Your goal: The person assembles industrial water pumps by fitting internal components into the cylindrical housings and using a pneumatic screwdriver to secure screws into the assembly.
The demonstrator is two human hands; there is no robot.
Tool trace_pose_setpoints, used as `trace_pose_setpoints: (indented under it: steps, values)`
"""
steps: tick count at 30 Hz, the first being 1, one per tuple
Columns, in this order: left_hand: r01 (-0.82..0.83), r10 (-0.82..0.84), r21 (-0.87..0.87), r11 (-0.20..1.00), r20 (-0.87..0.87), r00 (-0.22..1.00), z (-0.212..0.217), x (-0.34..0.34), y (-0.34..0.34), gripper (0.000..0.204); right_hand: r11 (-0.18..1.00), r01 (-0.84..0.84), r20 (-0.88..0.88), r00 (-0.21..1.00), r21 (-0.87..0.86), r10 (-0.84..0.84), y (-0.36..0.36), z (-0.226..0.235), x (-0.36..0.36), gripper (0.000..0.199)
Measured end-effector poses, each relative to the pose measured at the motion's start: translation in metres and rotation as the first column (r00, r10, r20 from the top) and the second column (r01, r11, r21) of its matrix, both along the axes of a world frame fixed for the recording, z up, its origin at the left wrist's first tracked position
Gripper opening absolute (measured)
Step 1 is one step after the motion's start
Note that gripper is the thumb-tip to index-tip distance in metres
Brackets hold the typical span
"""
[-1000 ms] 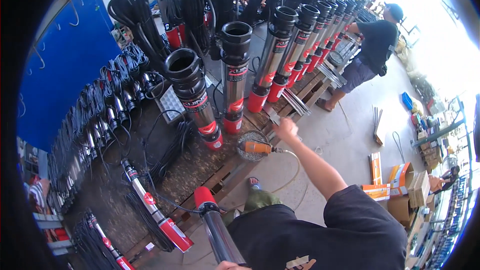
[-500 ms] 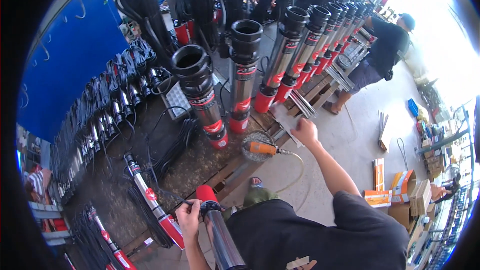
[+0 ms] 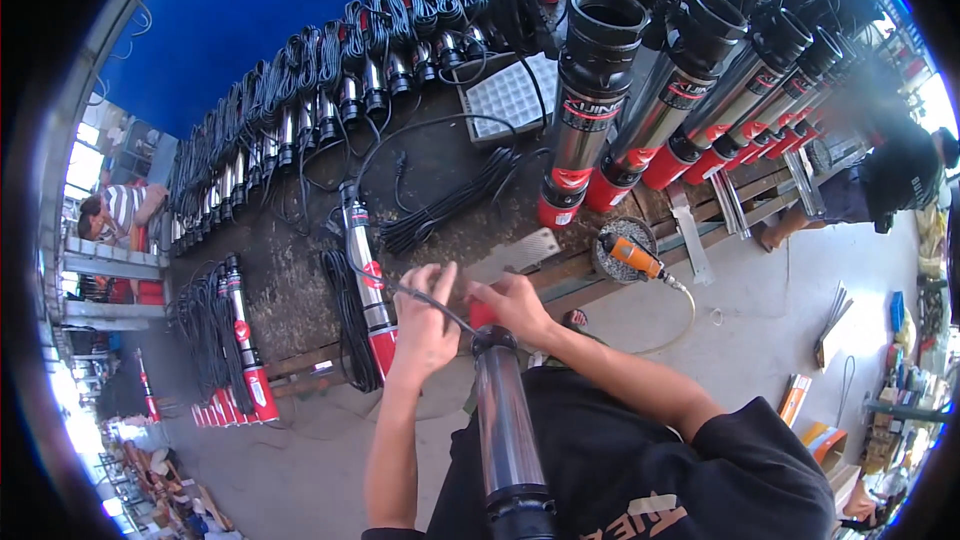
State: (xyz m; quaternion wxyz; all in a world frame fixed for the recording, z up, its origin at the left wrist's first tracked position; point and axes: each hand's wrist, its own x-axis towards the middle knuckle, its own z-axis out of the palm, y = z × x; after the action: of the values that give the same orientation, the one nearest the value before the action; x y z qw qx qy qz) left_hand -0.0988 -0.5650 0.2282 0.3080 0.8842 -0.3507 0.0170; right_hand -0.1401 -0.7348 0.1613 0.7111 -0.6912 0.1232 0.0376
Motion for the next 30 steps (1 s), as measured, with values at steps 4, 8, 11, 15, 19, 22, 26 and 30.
trace_pose_setpoints:
  steps: [4,8,11,15,19,22,26,30]
  values:
    - [-0.101,0.082,-0.038,0.994,-0.340,0.937,-0.029,-0.006,0.018,0.052,0.954,-0.264,-0.142,0.959,-0.141,0.244,-0.011,0.009,0.002,0.055]
    - [-0.017,0.009,-0.016,1.000,-0.418,0.909,-0.035,-0.022,0.053,0.038,0.821,-0.037,0.178,0.970,-0.569,0.167,-0.050,-0.011,-0.016,0.052]
    - [0.005,0.006,0.017,1.000,-0.597,0.802,-0.019,-0.020,0.047,0.031,0.758,-0.383,0.128,0.847,-0.527,0.517,-0.083,0.004,-0.019,0.036]
    - [0.095,-0.185,-0.194,0.976,-0.521,0.833,-0.011,-0.034,0.038,0.040,0.712,-0.597,0.092,0.739,-0.370,0.667,-0.088,0.012,-0.021,0.027]
    - [0.070,-0.092,-0.063,0.996,-0.455,0.886,-0.006,-0.062,0.035,0.051,0.713,-0.574,0.137,0.732,-0.403,0.667,-0.082,0.014,-0.034,0.029]
    - [0.029,-0.052,-0.057,0.998,-0.454,0.889,-0.004,-0.075,0.032,0.059,0.705,-0.557,0.156,0.726,-0.439,0.670,-0.082,0.009,-0.041,0.034]
    - [-0.068,0.057,-0.022,0.997,-0.323,0.945,0.001,-0.091,0.013,0.063,0.654,-0.569,0.076,0.723,-0.499,0.687,-0.080,0.023,-0.053,0.038]
    - [-0.207,0.197,-0.097,0.974,-0.104,0.975,-0.032,-0.105,0.007,0.054,0.593,-0.590,-0.001,0.709,-0.548,0.705,-0.071,0.038,-0.059,0.049]
